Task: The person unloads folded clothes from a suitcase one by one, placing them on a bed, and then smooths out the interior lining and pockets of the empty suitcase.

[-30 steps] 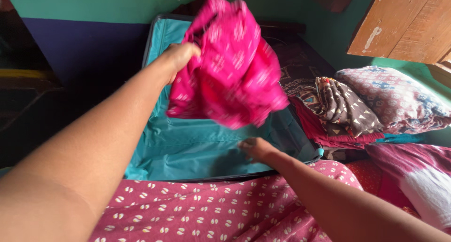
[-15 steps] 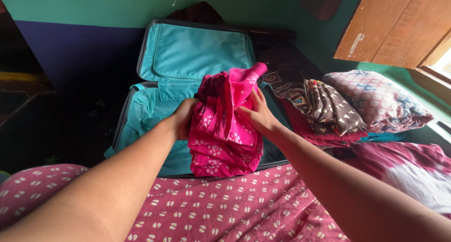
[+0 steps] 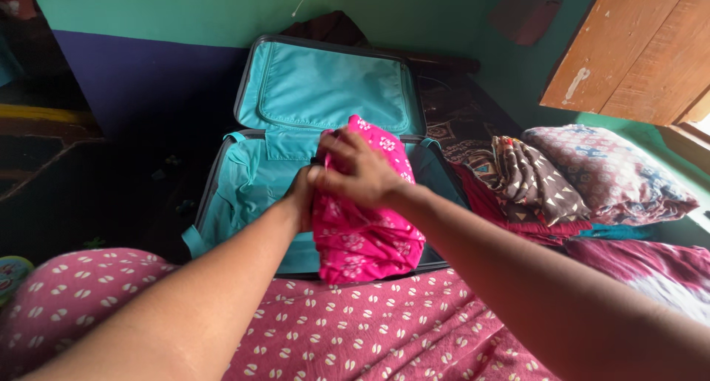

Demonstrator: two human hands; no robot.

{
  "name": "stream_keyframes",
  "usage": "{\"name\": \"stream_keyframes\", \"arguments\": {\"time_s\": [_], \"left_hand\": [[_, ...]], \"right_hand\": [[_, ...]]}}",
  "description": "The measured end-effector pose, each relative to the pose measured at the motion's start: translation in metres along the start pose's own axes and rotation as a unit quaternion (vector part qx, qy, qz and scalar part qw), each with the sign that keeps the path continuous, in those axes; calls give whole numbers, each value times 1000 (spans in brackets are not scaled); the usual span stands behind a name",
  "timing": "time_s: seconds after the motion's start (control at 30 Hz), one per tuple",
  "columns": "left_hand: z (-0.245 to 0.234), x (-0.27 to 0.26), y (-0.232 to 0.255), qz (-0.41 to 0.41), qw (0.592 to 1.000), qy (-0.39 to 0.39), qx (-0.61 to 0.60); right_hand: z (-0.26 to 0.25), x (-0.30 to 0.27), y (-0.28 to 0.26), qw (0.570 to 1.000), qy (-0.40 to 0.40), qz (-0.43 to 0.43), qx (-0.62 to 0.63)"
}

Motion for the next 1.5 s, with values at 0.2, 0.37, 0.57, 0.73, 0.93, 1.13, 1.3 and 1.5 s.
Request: {"name": "stream_keyframes", "arguments": {"time_s": [0.2,0.37,0.57,0.73,0.93,1.13,1.3,1.5], "left_hand": [[-33,23,-20,51,992,76,-81],[-91,54,-65,73,943,309,-99],[-147,51,-112,5,877,480,-9],[-96,15,-62,2,780,606,155],[-61,-26,3,68,780,548,295],[-101,1,8,112,831,486,247],[-113,-4,2,167,840,510,83],[-114,-16,4,203,849,480,86]], "right_hand": [[28,-24,-22,988,92,-108,67],[57,-20,27,982,105,97,121],[94,-43,29,994,-14,-76,76],[101,-59,2,989,-19,-135,50],[96,-74,-12,998,14,53,25],[111,-70,14,989,45,138,18],[92,-52,21,964,-95,244,53],[83,-22,34,942,-199,269,-24]]}}
Point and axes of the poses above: each hand's wrist, its own x-axis towards the middle knuckle, its own z-axis out of the palm, y = z × x, the point moved 2 cm from there along x, towards the middle knuckle, and after that the axes turned 4 degrees about x, right-handed, at the moved point
